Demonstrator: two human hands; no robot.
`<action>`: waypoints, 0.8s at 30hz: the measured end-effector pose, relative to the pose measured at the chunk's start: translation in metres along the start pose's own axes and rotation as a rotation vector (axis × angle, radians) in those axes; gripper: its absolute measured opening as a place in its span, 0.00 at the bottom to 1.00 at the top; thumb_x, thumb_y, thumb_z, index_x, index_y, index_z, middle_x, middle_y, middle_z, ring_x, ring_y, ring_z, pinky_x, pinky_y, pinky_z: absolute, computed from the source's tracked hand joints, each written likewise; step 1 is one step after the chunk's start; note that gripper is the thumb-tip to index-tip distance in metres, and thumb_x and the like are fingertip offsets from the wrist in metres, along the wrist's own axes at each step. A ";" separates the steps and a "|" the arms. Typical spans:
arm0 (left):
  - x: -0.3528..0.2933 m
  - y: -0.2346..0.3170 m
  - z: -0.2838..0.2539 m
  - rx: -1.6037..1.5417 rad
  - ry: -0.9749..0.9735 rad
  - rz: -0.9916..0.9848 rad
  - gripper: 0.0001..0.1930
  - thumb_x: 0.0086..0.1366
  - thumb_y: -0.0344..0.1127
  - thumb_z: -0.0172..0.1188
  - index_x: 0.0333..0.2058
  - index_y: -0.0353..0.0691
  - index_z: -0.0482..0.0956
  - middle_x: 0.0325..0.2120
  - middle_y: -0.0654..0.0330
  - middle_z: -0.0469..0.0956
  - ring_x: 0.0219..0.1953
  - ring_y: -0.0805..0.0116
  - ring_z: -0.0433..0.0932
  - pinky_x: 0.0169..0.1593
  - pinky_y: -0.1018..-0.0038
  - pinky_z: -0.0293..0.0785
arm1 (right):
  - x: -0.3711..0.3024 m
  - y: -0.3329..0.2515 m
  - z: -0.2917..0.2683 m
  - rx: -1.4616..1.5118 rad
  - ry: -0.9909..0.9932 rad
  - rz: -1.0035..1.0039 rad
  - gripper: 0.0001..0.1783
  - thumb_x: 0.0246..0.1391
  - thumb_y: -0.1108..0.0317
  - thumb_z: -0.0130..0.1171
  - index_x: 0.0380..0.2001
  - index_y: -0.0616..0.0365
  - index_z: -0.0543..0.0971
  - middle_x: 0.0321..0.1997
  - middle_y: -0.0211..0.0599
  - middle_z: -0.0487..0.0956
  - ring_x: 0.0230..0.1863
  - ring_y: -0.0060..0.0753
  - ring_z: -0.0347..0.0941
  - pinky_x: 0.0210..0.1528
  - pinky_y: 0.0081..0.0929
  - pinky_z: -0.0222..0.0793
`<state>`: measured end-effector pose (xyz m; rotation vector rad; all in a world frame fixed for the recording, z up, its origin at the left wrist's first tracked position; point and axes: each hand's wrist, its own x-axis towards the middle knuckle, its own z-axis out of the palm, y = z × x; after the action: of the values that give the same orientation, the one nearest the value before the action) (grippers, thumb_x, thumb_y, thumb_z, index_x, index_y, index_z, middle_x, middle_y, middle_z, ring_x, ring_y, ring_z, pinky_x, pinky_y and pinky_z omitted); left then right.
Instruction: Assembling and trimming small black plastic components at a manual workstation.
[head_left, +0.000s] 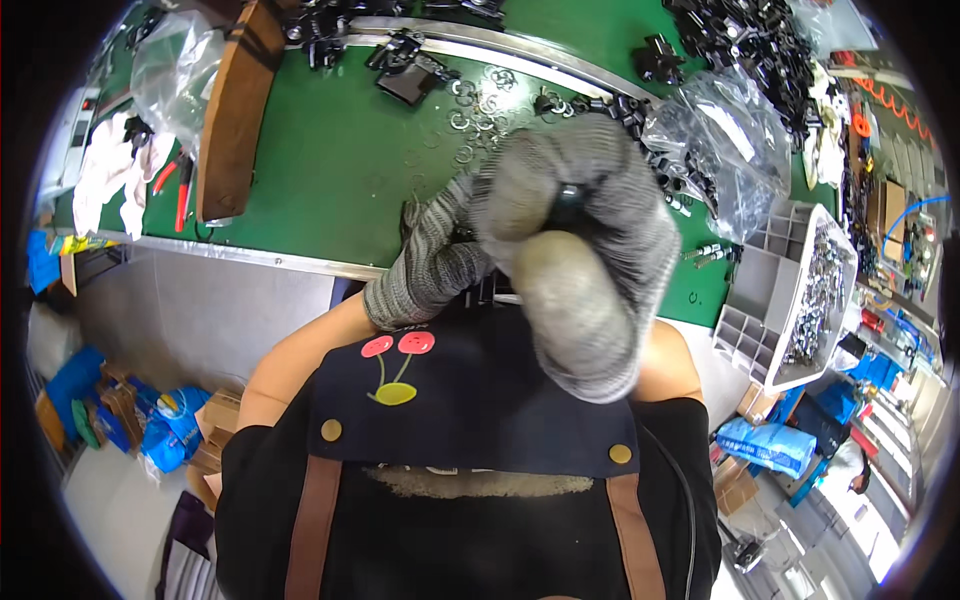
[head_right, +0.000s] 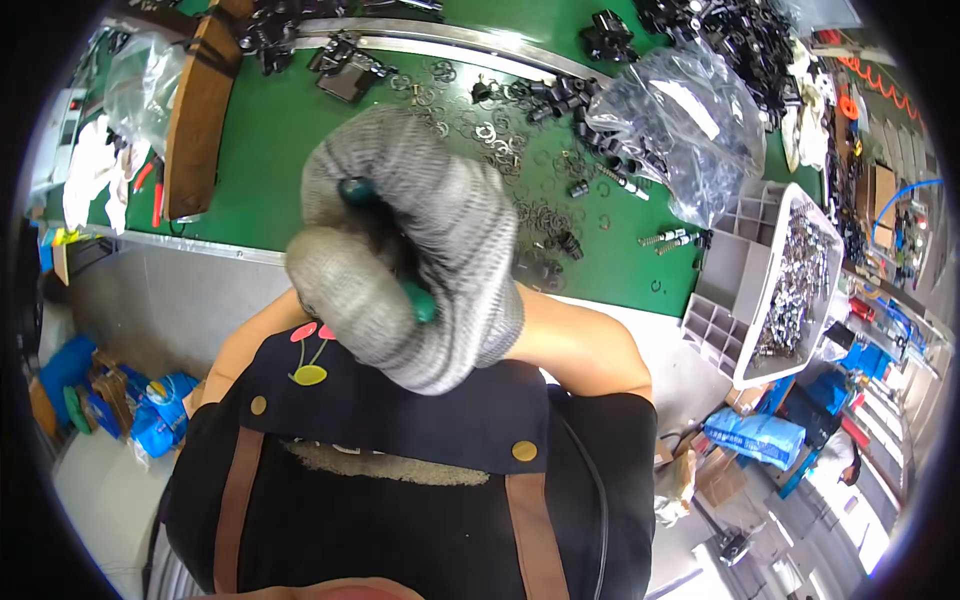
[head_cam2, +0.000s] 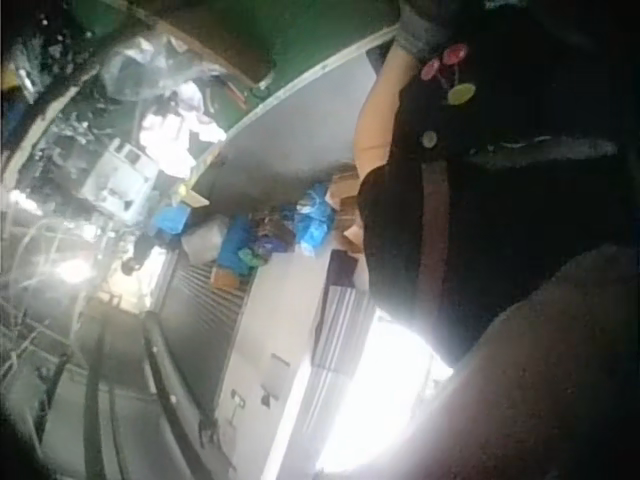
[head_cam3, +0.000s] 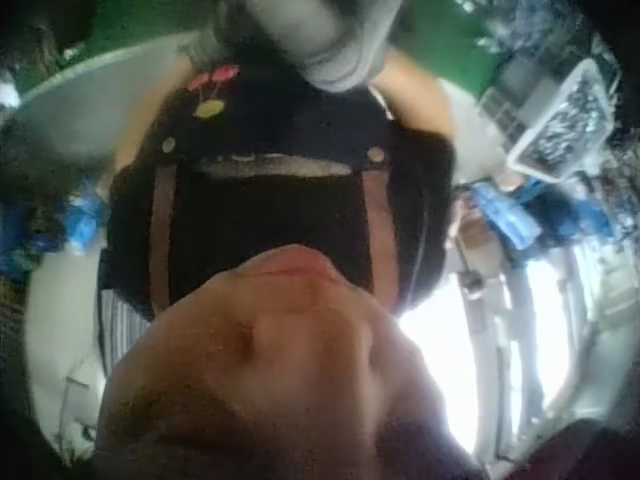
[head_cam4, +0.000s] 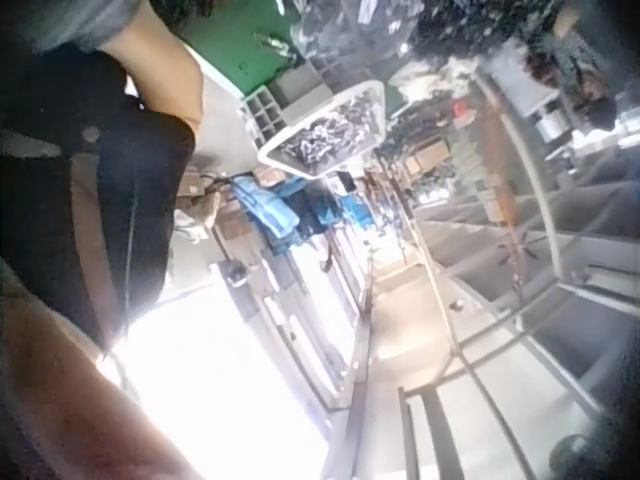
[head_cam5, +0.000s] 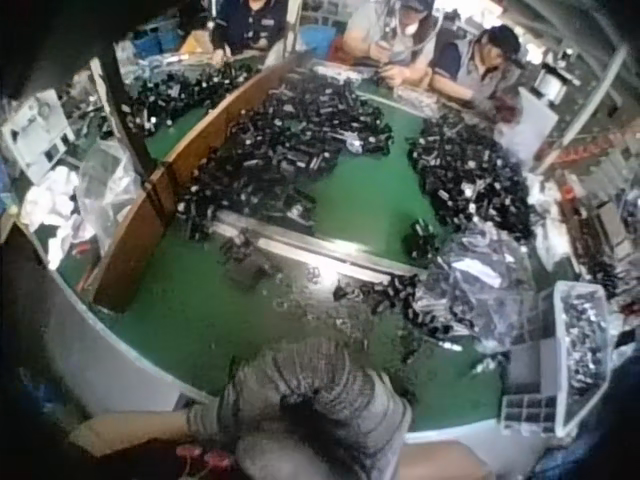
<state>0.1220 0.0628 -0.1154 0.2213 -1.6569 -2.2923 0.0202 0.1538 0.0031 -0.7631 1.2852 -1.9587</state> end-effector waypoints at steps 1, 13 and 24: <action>-0.003 -0.008 0.000 -0.029 0.023 -0.032 0.33 0.63 0.36 0.66 0.64 0.37 0.63 0.58 0.57 0.70 0.58 0.67 0.69 0.63 0.69 0.66 | 0.004 0.009 -0.001 -0.061 -0.032 -0.108 0.23 0.52 0.63 0.68 0.47 0.60 0.72 0.33 0.30 0.73 0.29 0.19 0.66 0.31 0.20 0.64; 0.007 0.006 -0.003 -0.236 -0.032 -0.061 0.24 0.64 0.43 0.65 0.54 0.40 0.68 0.47 0.61 0.74 0.50 0.70 0.73 0.55 0.71 0.71 | 0.027 -0.006 -0.015 -0.046 -0.245 -0.404 0.24 0.49 0.63 0.70 0.47 0.63 0.75 0.33 0.32 0.77 0.30 0.18 0.71 0.34 0.19 0.68; 0.004 -0.010 -0.008 -0.457 -0.105 -0.098 0.21 0.67 0.52 0.57 0.47 0.42 0.69 0.40 0.63 0.74 0.44 0.75 0.73 0.50 0.74 0.71 | 0.095 0.086 -0.099 -1.925 -0.108 0.031 0.10 0.52 0.62 0.68 0.30 0.58 0.83 0.35 0.49 0.79 0.37 0.50 0.78 0.41 0.41 0.73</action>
<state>0.1189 0.0573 -0.1274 0.0807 -1.1380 -2.7198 -0.0949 0.1079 -0.1006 -1.4839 2.8087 -0.0190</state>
